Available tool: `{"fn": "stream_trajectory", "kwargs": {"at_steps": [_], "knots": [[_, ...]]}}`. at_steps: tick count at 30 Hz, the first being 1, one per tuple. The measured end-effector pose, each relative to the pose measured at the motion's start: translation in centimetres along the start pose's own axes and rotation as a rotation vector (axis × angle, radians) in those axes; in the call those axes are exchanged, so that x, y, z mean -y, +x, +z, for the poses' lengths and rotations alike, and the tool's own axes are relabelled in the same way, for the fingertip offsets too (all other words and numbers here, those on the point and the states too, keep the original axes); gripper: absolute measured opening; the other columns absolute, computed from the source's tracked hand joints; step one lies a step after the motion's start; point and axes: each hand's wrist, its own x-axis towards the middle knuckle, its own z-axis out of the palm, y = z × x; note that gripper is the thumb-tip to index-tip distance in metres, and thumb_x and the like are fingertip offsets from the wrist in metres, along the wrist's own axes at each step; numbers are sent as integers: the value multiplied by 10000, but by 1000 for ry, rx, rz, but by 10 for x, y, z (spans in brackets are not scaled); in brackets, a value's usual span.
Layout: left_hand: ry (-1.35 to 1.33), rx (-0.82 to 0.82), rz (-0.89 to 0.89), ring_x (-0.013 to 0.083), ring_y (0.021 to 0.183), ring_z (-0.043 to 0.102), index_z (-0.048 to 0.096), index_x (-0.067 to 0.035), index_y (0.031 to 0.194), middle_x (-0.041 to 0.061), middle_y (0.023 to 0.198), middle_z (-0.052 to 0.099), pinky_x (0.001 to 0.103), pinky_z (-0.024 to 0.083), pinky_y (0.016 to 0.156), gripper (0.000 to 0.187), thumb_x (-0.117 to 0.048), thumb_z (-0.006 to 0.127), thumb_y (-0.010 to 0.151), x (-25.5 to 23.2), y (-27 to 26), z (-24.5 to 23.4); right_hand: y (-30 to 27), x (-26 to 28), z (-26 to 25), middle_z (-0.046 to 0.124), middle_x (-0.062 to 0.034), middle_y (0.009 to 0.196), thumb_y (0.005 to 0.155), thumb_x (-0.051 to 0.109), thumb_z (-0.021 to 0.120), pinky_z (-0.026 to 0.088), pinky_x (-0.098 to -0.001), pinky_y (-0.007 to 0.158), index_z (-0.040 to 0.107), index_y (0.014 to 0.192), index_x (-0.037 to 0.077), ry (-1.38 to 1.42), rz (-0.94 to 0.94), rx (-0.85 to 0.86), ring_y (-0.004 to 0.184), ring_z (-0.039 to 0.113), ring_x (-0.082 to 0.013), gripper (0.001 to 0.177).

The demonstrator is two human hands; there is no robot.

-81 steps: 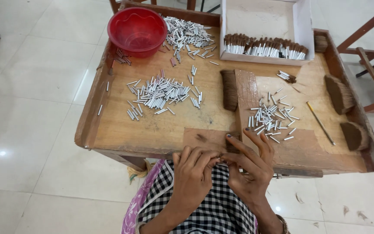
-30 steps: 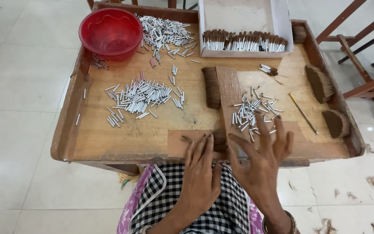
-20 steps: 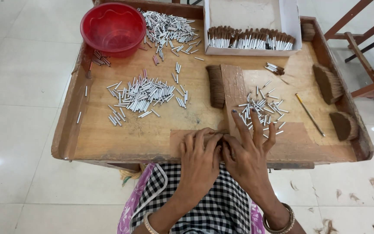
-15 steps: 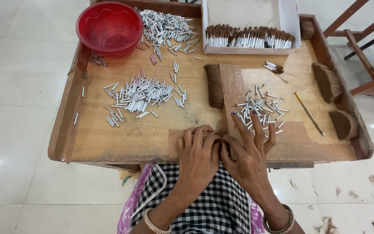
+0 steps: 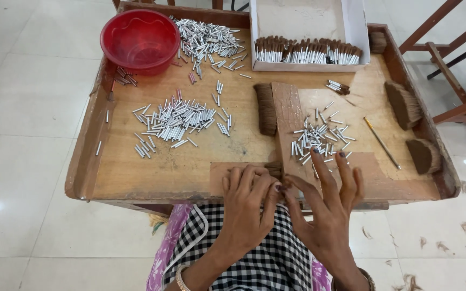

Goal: Assembling paint or cosmetic brushes by manually inserting bundles of bristles into metal ferrules.

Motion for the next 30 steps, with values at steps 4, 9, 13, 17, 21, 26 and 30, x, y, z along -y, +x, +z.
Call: {"fn": "stream_trajectory", "kwargs": {"at_steps": [4, 9, 13, 17, 21, 26, 30], "knots": [[-62, -2, -26, 265, 997, 519, 697, -57, 1020, 78, 1091, 617, 440, 361, 886, 211, -216, 559, 1032, -4, -5, -8, -13, -13, 15, 717, -97, 1189, 718, 43, 843, 555, -390, 945, 748, 1129, 63, 454, 252, 74, 1159, 680, -268, 422], [-378, 2, -126, 177, 935, 553, 746, -77, 1009, 20, 1006, 727, 335, 444, 871, 310, -325, 573, 1077, 4, -8, -14, -24, -16, 31, 765, -113, 916, 820, -191, 584, 627, -234, 708, 740, 1004, -27, 757, 208, -83, 824, 767, -144, 292], [-525, 69, -279, 146, 741, 517, 799, -84, 981, 21, 894, 763, 318, 423, 786, 264, -326, 694, 968, 7, -7, -20, -16, -3, 23, 771, -86, 892, 829, -191, 618, 606, -231, 707, 739, 969, -10, 510, 118, -110, 818, 774, -120, 259], [-495, 28, -299, 129, 700, 487, 804, -104, 938, 20, 846, 764, 317, 415, 751, 174, -274, 780, 916, 14, -10, -24, -16, -1, 30, 763, -102, 916, 797, -192, 642, 607, -224, 701, 740, 980, -25, 700, 163, -6, 808, 754, -127, 267], [-58, -204, 35, 164, 959, 596, 781, -158, 977, 4, 950, 744, 366, 409, 899, 82, -219, 755, 928, 34, -7, -34, -11, 7, 46, 764, -82, 873, 739, -208, 588, 551, -221, 607, 760, 916, -16, 552, 167, -51, 768, 741, -127, 312], [542, -360, -240, 244, 945, 519, 781, -146, 948, 39, 953, 594, 421, 387, 834, 91, -221, 746, 910, 80, 24, -77, -6, 10, 57, 762, -80, 907, 766, -196, 614, 574, -231, 679, 750, 910, 3, 492, 45, -83, 801, 743, -126, 281], [667, -333, -316, 272, 1006, 509, 751, -146, 933, 55, 1015, 594, 434, 356, 838, 80, -155, 730, 856, 101, 29, -83, -4, 13, 53, 758, -77, 923, 748, -197, 602, 587, -263, 745, 740, 918, 9, 527, 40, -63, 863, 751, -141, 300]]}}
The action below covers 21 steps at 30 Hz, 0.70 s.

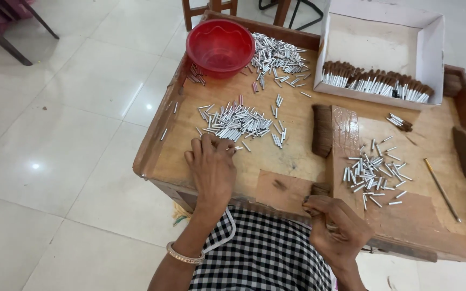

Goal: Assembling paint or cosmetic brushes by manually inserting bundles of bristles into metal ferrules.

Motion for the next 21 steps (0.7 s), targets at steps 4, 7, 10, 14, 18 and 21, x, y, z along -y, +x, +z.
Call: {"fn": "stream_trajectory", "kwargs": {"at_steps": [4, 7, 10, 14, 18, 21], "knots": [[38, 115, 25, 261, 1010, 508, 713, -132, 948, 47, 1025, 599, 435, 347, 838, 118, -129, 738, 833, -3, -9, 2, -2, 4, 1, 773, -75, 927, 767, -191, 646, 605, -228, 686, 753, 914, 20, 47, 85, 5, 847, 760, -134, 279], [-38, 90, 110, 238, 1011, 520, 678, -103, 1034, 40, 1056, 616, 429, 346, 898, 174, -116, 730, 868, -22, -23, -4, -2, 2, 2, 773, -95, 952, 787, -175, 689, 621, -226, 703, 742, 894, 15, 80, 78, -19, 889, 766, -158, 224], [-477, 201, 166, 226, 946, 570, 683, -103, 971, 31, 991, 684, 424, 334, 853, 130, -56, 713, 853, -53, -47, -12, -8, -2, 1, 767, -123, 989, 796, -184, 670, 616, -245, 779, 728, 917, -7, 228, 90, -69, 929, 758, -183, 221], [-900, 341, 119, 209, 953, 584, 648, -68, 928, 19, 970, 680, 350, 429, 852, 84, -2, 661, 878, -77, -71, -20, -16, -3, -6, 770, -151, 1004, 796, -182, 654, 599, -218, 694, 730, 923, -31, 333, 166, -84, 892, 759, -173, 211], [-915, 319, 154, 207, 940, 582, 634, -53, 866, 7, 940, 677, 348, 409, 840, 109, -84, 723, 919, -87, -73, -28, -19, -1, -14, 776, -138, 975, 815, -161, 704, 543, -178, 588, 730, 910, -16, 296, 179, -100, 784, 744, -130, 175], [-852, 299, 201, 198, 901, 585, 648, -71, 850, -10, 920, 690, 365, 360, 837, 116, -106, 732, 922, -87, -75, -27, -19, 0, -18, 787, -106, 952, 814, -158, 699, 460, -164, 507, 735, 889, 17, 184, 153, -105, 759, 744, -112, 195]]}}
